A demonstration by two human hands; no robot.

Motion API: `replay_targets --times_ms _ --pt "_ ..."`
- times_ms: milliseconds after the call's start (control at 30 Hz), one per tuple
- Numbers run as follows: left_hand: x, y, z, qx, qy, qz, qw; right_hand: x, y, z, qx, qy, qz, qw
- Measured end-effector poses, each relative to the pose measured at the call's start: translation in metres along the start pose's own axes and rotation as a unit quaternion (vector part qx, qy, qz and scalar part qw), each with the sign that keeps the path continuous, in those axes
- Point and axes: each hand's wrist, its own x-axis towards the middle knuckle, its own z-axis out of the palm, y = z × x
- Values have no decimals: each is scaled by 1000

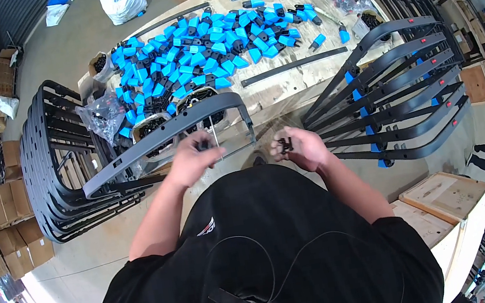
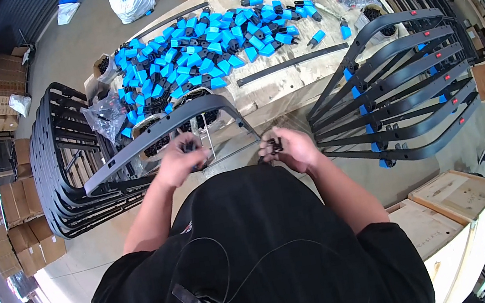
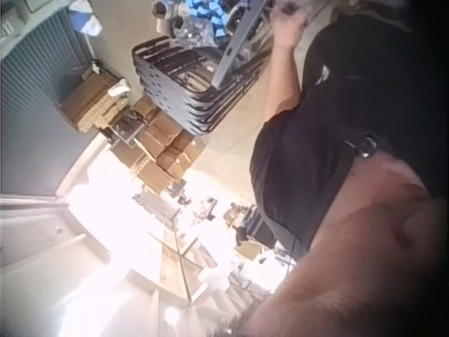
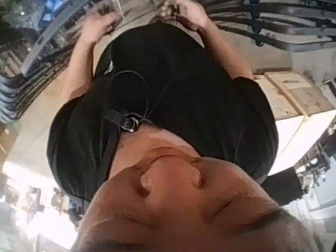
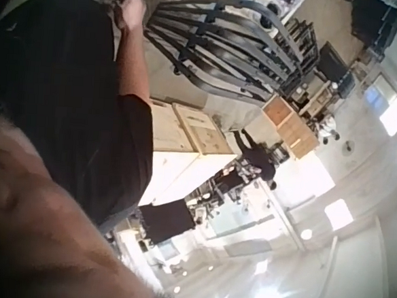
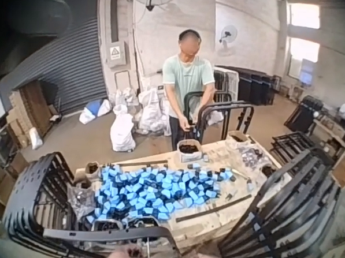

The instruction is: Assembling black metal frames by attaching blue plastic caps and securing hardware using manual tools.

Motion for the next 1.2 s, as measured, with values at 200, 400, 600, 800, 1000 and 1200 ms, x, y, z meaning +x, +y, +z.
replay_targets --times_ms 200,400,600,800,1000,1200 --pt "-47 -2 28 150 28 214 965 4 30 91 3 -135 46 990" --pt "-98 -2 8 314 21 337 887 -9 77 143 21 -163 61 984" --pt "-130 -17 -4 396 11 300 868 -9 120 154 33 -121 59 990" --pt "-142 -27 -4 446 -37 294 845 -15 147 168 31 -108 29 993" --pt "-144 -35 -3 374 -43 386 842 -25 156 176 59 -22 3 998" --pt "-137 -37 5 248 14 264 932 -29 159 144 -27 -45 -17 998"
